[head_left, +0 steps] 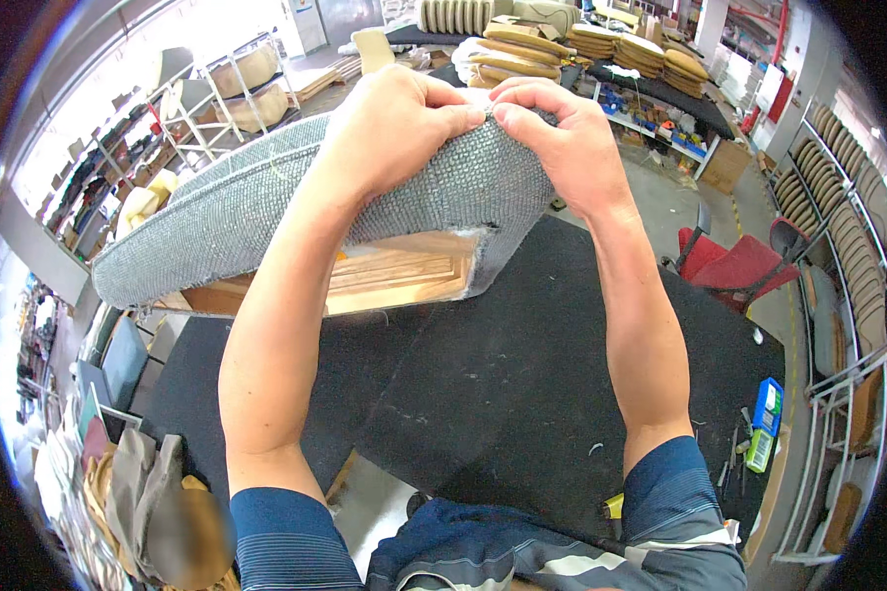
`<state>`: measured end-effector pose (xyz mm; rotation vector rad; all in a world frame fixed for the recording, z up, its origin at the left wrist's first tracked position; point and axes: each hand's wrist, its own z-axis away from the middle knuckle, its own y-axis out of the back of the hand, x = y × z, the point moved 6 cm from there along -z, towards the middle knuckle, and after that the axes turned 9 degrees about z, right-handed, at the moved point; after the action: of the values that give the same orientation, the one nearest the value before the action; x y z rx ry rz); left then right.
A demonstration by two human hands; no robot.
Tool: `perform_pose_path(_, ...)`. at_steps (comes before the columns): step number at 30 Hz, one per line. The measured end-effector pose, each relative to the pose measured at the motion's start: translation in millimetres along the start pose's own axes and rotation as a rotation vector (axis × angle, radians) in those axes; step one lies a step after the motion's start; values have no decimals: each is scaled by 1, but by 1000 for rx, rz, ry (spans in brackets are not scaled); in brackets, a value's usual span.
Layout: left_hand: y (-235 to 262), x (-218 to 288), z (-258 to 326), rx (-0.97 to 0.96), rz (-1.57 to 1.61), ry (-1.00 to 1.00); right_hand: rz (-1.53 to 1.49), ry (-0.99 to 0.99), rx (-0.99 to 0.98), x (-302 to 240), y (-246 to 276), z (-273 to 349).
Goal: Upholstering the underside of a chair seat using a staple gun.
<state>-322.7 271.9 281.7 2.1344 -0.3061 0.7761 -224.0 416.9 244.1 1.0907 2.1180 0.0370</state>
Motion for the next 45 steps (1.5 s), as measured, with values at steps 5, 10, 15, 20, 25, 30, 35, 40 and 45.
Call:
perform_pose_path(5,1,0,9,-29,56,-13,-210,-29,73,6,-6,13)
perform_pose_path(10,8,1,14,0,-4,-203,-247,-29,109,10,-8,17)
perform_pose_path(15,0,23,39,-115,-172,-301,-216,-77,199,5,-7,36)
perform_pose_path(20,-22,42,91,-105,-179,-267,-430,-246,222,-11,-5,102)
perform_pose_path(25,-54,72,181,-7,-322,-387,-715,-586,389,-39,-13,221)
perform_pose_path(30,-127,83,320,51,-391,-398,-909,-827,464,-61,-16,337)
perform_pose_path(35,-239,47,440,55,-341,-313,-826,-913,505,-13,-27,482)
perform_pose_path(40,-335,1,526,-67,-299,-164,-922,-987,696,47,-41,614)
perform_pose_path(45,-394,-40,588,-188,-321,-70,-842,-1141,567,77,-59,686)
